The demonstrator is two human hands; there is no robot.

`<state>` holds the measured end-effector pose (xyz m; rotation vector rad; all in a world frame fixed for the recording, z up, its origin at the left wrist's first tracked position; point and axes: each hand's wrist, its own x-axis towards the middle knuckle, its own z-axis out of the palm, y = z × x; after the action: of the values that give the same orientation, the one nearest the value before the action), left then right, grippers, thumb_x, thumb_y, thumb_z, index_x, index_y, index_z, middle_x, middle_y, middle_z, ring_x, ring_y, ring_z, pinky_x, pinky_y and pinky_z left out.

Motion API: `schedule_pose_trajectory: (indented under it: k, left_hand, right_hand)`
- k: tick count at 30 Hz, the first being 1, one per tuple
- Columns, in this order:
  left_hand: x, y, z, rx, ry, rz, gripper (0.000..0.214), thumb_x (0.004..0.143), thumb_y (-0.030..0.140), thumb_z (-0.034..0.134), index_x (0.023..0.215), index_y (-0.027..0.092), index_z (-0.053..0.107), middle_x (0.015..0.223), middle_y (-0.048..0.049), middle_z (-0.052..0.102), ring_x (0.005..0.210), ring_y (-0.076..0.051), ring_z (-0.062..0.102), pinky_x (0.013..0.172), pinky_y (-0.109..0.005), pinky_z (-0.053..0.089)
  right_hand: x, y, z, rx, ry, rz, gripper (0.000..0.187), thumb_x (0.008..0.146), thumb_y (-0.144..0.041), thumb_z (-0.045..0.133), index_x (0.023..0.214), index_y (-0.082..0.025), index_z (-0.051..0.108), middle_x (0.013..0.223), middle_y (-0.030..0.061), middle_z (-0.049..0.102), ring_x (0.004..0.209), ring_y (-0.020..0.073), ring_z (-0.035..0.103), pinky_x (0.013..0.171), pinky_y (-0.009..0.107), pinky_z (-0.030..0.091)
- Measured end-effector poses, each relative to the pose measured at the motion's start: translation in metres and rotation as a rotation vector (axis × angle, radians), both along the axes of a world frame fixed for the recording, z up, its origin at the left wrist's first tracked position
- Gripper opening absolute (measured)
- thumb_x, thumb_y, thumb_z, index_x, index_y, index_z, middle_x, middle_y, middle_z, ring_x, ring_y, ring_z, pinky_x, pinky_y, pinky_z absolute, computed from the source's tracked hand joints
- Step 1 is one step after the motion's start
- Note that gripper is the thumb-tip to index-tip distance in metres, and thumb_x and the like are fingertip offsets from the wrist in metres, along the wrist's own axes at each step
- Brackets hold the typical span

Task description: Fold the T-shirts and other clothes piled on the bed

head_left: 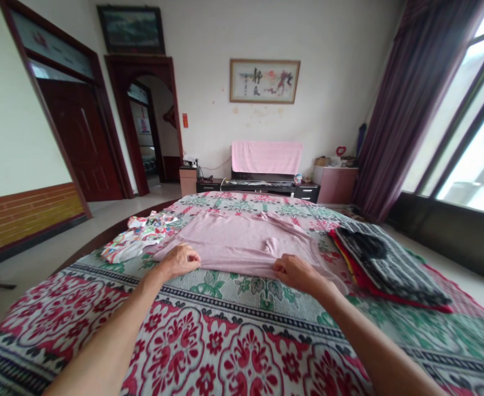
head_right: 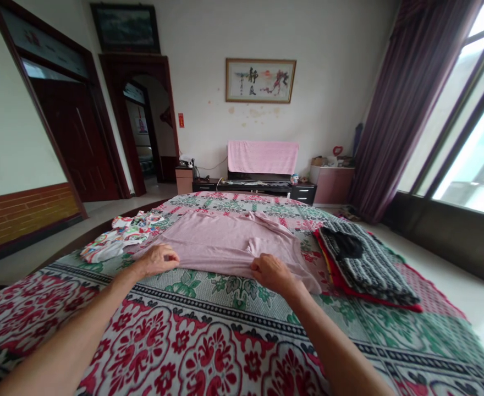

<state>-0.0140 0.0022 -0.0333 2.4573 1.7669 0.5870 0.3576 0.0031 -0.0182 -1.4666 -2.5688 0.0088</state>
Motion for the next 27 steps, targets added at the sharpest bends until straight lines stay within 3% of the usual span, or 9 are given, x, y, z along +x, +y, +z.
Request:
schedule_pose_trajectory:
  k: [9,17,23,27]
  left_hand:
    - [-0.004,0.002,-0.006,-0.101,-0.095,-0.014,0.017,0.069,0.028,0.059,0.077,0.019,0.071,0.080,-0.0025,0.067,0.080,-0.017,0.060,0.074,-0.025,0.044]
    - [0.012,-0.001,0.002,-0.044,-0.056,-0.055,0.014,0.068,0.024,0.060,0.076,0.019,0.071,0.084,-0.0042,0.065,0.087,-0.019,0.058,0.080,-0.028,0.044]
    - [0.012,0.000,-0.005,-0.066,-0.016,-0.028,0.016,0.071,0.027,0.058,0.076,0.021,0.072,0.081,-0.0037,0.066,0.084,-0.019,0.058,0.080,-0.027,0.043]
    - [0.018,-0.003,0.001,-0.060,-0.006,0.012,0.014,0.070,0.023,0.057,0.070,0.019,0.070,0.076,-0.0045,0.065,0.082,-0.019,0.057,0.078,-0.028,0.044]
  right_hand:
    - [0.000,0.002,-0.004,0.007,-0.018,-0.052,0.021,0.079,-0.021,0.050,0.078,-0.018,0.071,0.081,0.0057,0.069,0.074,0.0148,0.060,0.063,0.022,0.035]
    - [0.002,-0.003,0.016,-0.028,0.057,-0.009,0.023,0.073,-0.017,0.051,0.073,-0.018,0.074,0.072,0.0038,0.072,0.066,0.0135,0.062,0.062,0.021,0.038]
    - [-0.002,0.000,0.003,0.025,-0.050,-0.069,0.023,0.075,-0.019,0.050,0.072,-0.017,0.073,0.072,0.0061,0.071,0.065,0.0142,0.061,0.058,0.022,0.034]
    - [-0.001,-0.001,0.001,0.033,-0.053,-0.047,0.022,0.075,-0.017,0.050,0.071,-0.017,0.072,0.073,0.0060,0.071,0.067,0.0145,0.062,0.059,0.022,0.034]
